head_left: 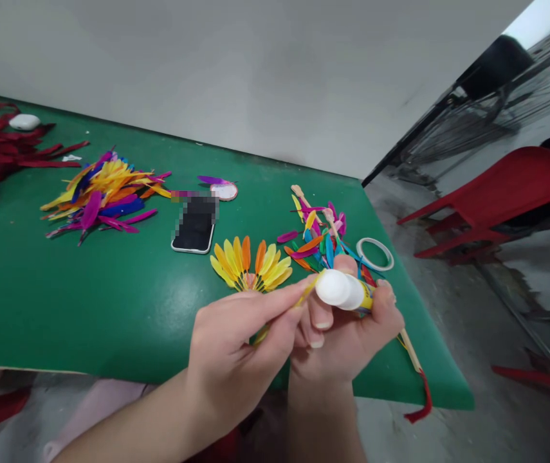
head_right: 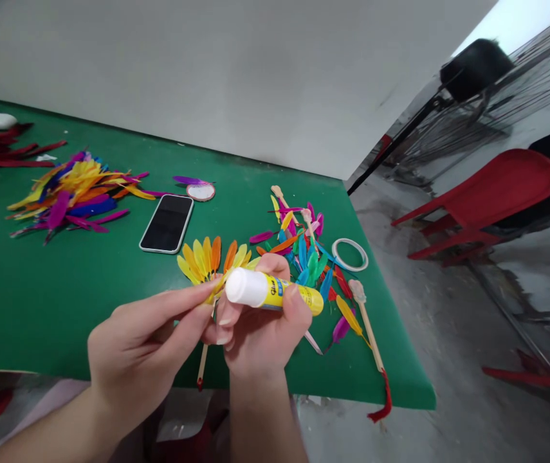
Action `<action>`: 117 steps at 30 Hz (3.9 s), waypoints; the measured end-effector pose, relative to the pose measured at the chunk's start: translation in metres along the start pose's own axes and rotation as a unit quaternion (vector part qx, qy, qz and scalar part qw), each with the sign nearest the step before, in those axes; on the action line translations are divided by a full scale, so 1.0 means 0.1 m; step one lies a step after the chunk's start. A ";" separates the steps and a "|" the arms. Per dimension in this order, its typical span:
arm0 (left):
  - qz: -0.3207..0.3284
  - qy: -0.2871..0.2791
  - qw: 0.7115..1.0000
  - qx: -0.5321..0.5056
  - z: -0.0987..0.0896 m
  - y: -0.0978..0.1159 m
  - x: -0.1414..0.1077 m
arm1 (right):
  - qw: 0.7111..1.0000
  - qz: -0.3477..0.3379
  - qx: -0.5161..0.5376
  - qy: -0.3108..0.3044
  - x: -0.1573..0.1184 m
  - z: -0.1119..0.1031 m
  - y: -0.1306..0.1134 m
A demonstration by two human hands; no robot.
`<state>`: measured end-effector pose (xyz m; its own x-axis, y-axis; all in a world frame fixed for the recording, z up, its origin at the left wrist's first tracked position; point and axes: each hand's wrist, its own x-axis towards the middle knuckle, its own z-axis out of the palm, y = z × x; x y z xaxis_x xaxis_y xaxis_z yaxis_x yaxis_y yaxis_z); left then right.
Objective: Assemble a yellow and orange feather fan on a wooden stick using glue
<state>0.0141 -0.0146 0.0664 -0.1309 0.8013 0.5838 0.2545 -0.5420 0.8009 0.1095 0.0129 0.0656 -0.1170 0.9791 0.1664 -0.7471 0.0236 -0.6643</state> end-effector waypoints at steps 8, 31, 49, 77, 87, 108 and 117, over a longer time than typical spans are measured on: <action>0.012 0.009 1.000 0.020 0.01 -0.01 -0.03 | 1.000 -0.004 -0.001 0.002 0.00 -0.02 0.02; 0.056 -0.012 0.998 0.005 -0.01 -0.05 -0.08 | 0.991 -0.013 -0.121 0.052 -0.06 -0.04 -0.07; -0.261 -0.025 0.898 -0.352 -0.15 -0.14 0.03 | 0.957 -0.120 -0.246 0.098 0.07 -0.26 -0.11; -0.293 -0.001 0.941 -0.167 -0.14 -0.65 0.16 | 0.908 -0.155 -0.381 0.078 0.07 -0.49 -0.23; -0.361 -0.049 0.909 -0.203 0.05 -0.65 0.11 | 0.907 -0.172 -0.363 0.130 0.09 -0.57 -0.28; -0.256 0.028 0.945 -0.201 0.11 -0.33 -0.02 | 0.996 -0.069 -0.031 -0.035 -0.04 -0.25 -0.17; -0.185 0.043 0.972 -0.139 0.09 -0.24 -0.08 | 0.990 -0.100 -0.058 0.081 -0.06 -0.11 -0.02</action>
<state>0.0176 -0.0058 0.0411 -0.2462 0.9368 0.2486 -0.0927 -0.2780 0.9561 0.1192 0.0092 0.0575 0.1396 0.9717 0.1906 -0.6635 0.2347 -0.7104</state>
